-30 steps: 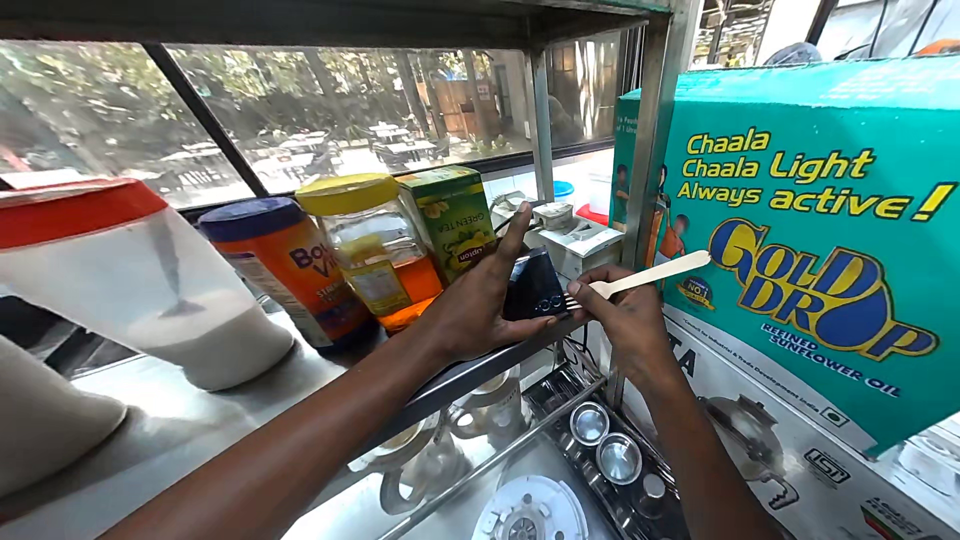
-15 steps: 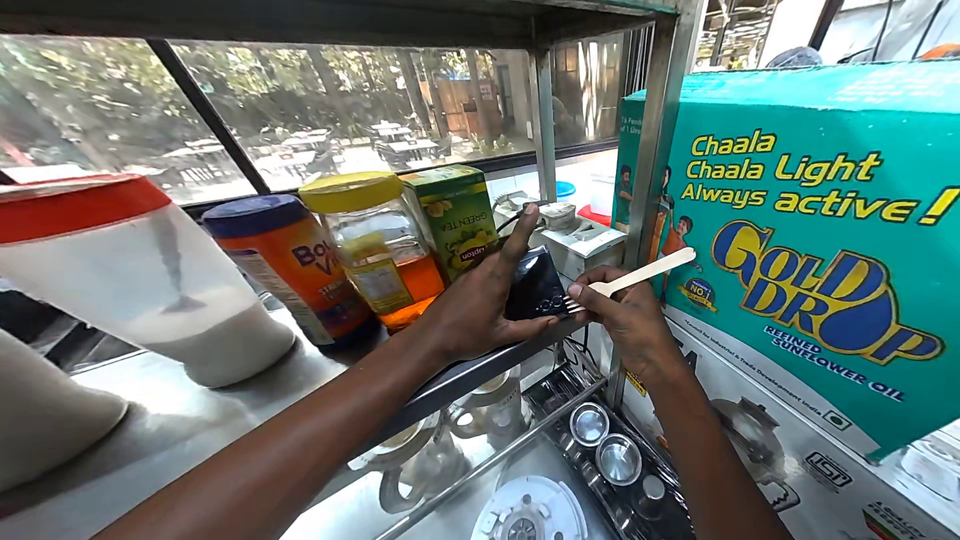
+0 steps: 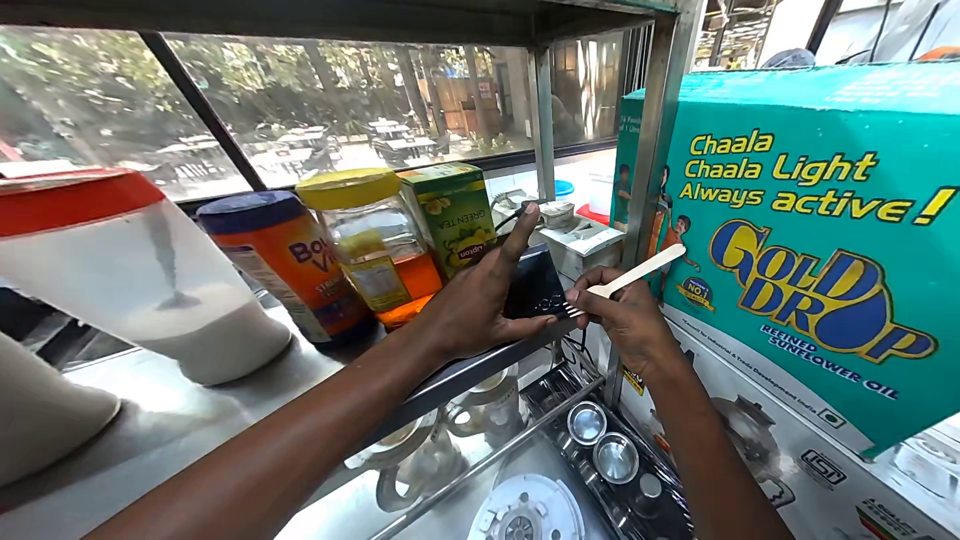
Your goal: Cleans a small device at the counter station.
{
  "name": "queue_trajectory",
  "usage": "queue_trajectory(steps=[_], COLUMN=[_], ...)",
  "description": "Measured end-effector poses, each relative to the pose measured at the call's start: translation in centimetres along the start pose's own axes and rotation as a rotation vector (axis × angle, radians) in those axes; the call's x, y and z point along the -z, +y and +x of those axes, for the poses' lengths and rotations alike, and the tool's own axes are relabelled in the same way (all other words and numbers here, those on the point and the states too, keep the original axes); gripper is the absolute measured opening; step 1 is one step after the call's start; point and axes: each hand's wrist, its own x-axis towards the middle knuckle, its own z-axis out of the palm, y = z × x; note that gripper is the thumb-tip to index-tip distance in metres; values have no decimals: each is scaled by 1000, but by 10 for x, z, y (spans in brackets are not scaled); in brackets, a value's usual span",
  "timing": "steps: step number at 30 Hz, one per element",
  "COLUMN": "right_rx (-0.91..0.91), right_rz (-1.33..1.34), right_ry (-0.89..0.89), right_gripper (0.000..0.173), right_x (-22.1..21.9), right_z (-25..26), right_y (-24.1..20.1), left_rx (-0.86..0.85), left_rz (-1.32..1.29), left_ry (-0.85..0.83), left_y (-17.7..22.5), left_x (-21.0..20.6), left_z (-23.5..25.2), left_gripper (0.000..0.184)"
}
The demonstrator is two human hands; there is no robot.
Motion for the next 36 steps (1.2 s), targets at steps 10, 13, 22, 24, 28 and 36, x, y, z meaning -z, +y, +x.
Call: queue_trajectory(steps=[10, 13, 22, 24, 28, 36], right_rx=[-38, -21, -35, -30, -10, 72], right_rz=[43, 28, 18, 17, 3, -45], right_ry=[15, 14, 36, 34, 26, 57], right_gripper=[6, 6, 7, 8, 7, 8], right_x=[-4, -4, -5, -5, -4, -8], right_z=[2, 1, 2, 2, 0, -1], right_y=[-5, -3, -5, -5, -3, -2], left_rx=[15, 10, 25, 25, 30, 12], left_rz=[-3, 0, 9, 11, 6, 2], left_ry=[-6, -6, -18, -16, -25, -14], left_y=[0, 1, 2, 3, 2, -1], left_x=[0, 1, 2, 2, 2, 0], left_z=[0, 0, 0, 0, 1, 0], left_gripper=[121, 121, 121, 122, 123, 122])
